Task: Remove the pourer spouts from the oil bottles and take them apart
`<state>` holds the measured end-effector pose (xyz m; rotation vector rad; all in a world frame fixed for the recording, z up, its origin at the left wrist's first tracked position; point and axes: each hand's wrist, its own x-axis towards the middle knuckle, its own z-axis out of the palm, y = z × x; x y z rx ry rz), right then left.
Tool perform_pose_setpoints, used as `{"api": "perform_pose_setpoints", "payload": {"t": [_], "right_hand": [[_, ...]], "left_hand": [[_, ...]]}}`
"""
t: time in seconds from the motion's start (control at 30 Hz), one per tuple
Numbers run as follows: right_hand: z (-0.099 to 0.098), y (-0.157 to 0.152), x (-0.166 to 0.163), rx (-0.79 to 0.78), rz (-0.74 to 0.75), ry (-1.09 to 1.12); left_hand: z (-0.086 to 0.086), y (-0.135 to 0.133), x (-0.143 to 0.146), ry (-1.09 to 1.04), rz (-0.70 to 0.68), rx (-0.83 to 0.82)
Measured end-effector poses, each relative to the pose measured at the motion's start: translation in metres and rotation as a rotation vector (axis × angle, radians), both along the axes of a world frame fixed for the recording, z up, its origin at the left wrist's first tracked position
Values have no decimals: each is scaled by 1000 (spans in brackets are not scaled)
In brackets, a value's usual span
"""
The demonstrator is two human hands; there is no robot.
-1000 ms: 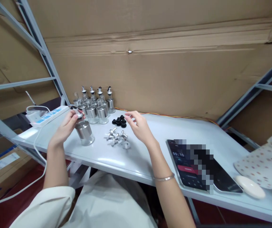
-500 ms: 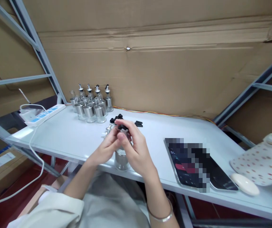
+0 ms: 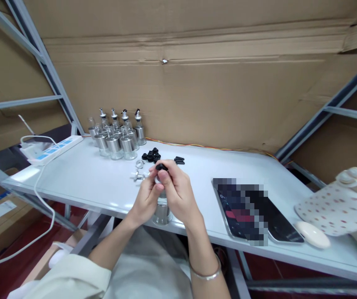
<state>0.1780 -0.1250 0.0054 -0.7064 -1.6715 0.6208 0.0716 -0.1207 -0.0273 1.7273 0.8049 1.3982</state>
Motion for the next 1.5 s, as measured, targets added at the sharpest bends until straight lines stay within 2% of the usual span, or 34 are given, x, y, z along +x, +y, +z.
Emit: {"api": "perform_pose_setpoints", "payload": {"t": [0.2,0.43,0.73,0.9,1.03,1.13,1.33,1.4,1.5], "right_hand": [[2,-1,-3,48,-4,11],[6,-2,0,65,-81,-20],[5,1,-7,-19,-28,150],[10,-1,-12,-186,-5,363],[16,-1,-14,-382,55,658],[16,0,-11,-525,46,872],[-2,5,2,-665,-12,1243],[-10,8,7,-703,4,1281],[-21,10,11,-670,8,1251]], "left_hand": [[-4,-3,2,-37,90,14],[3,-2,7,-51,101,-22],[4,-1,9,-128,104,-27],[5,-1,8,-150,66,-37],[6,-1,9,-163,2,-15],[7,-1,9,-168,-25,-10],[7,-4,0,-170,-50,-39],[9,-4,-9,-158,-44,-36],[17,-2,-30,-186,33,-31]]}}
